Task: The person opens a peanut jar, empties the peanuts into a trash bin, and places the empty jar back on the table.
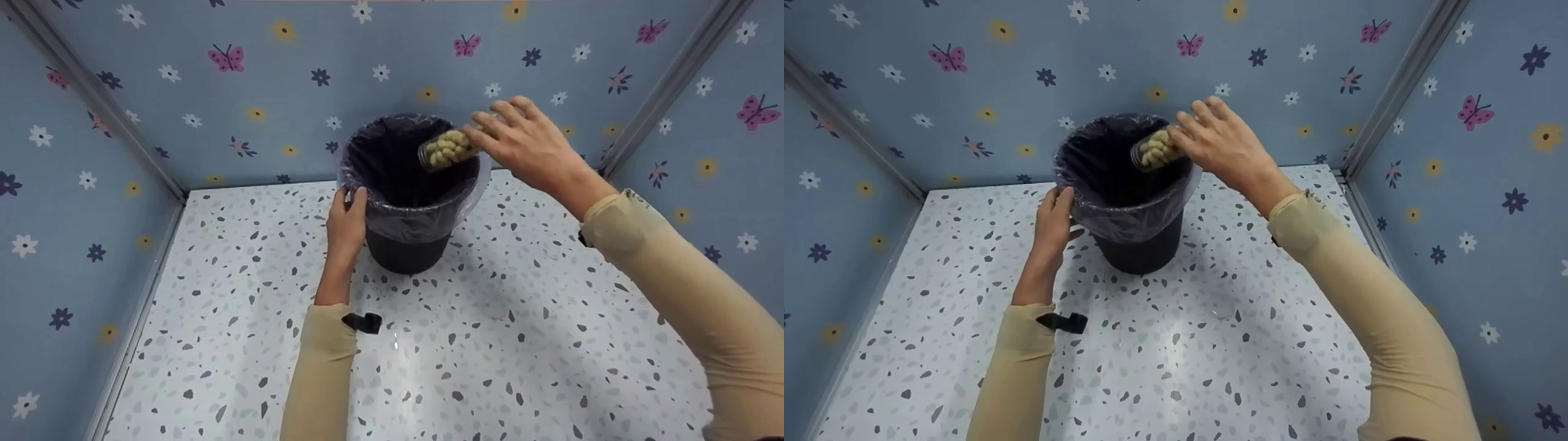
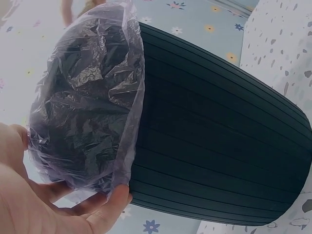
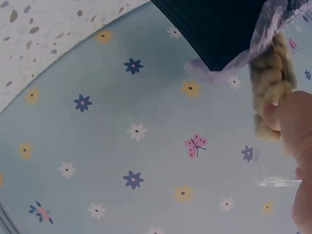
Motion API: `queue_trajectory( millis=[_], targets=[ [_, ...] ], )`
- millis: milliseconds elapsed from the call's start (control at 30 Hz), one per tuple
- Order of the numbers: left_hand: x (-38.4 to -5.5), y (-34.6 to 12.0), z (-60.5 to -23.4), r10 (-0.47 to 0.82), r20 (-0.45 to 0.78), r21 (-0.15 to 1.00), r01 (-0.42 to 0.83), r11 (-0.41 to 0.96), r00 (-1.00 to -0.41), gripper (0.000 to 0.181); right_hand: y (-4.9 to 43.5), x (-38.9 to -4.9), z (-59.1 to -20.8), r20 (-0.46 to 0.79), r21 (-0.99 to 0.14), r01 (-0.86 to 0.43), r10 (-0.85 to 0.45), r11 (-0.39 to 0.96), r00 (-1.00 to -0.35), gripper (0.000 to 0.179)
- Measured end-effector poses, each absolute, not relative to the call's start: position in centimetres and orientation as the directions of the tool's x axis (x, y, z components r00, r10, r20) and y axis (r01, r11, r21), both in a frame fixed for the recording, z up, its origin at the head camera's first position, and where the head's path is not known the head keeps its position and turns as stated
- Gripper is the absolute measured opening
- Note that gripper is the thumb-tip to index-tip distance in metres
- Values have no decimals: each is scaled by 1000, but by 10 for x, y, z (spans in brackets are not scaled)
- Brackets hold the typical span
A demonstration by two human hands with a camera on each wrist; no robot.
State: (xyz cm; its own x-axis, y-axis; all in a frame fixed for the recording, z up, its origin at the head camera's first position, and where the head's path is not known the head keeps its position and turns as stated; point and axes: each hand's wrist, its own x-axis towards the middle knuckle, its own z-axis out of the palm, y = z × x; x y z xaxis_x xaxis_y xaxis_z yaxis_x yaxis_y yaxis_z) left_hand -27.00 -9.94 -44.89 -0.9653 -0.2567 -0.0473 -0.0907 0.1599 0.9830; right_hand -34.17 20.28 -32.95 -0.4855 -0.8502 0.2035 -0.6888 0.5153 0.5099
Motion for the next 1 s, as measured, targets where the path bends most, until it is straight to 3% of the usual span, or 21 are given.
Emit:
queue_trajectory(
  millis=[133,233,333,500,600,867,1000],
  targets=[
    [-270,-100,-448,-264,-54,981,-100,164,-963,63,199,-341,-329,166,498,-709,-858,499,-487,74],
    [-269,-99,-448,-263,-61,981,-107,164,-963,63,198,-339,-328,221,447,-717,-843,535,-491,64],
    [-269,-99,-448,-255,-55,980,-101,170,-965,63,200,-334,-327,294,351,-719,-800,600,-523,54],
    [-270,-97,-448,-266,-48,979,-99,181,-963,61,202,-325,-327,247,215,-736,-765,641,-594,47],
    [-270,-96,-448,-268,-43,980,-94,177,-962,59,200,-325,-320,230,227,-721,-755,655,-614,45],
    [-270,-93,-448,-273,-75,975,-127,180,-959,59,188,-326,-312,161,357,-734,-812,578,-561,56],
    [-270,-93,-447,-268,-78,976,-129,176,-960,60,186,-327,-314,142,388,-746,-835,541,-532,53]
  ],
)
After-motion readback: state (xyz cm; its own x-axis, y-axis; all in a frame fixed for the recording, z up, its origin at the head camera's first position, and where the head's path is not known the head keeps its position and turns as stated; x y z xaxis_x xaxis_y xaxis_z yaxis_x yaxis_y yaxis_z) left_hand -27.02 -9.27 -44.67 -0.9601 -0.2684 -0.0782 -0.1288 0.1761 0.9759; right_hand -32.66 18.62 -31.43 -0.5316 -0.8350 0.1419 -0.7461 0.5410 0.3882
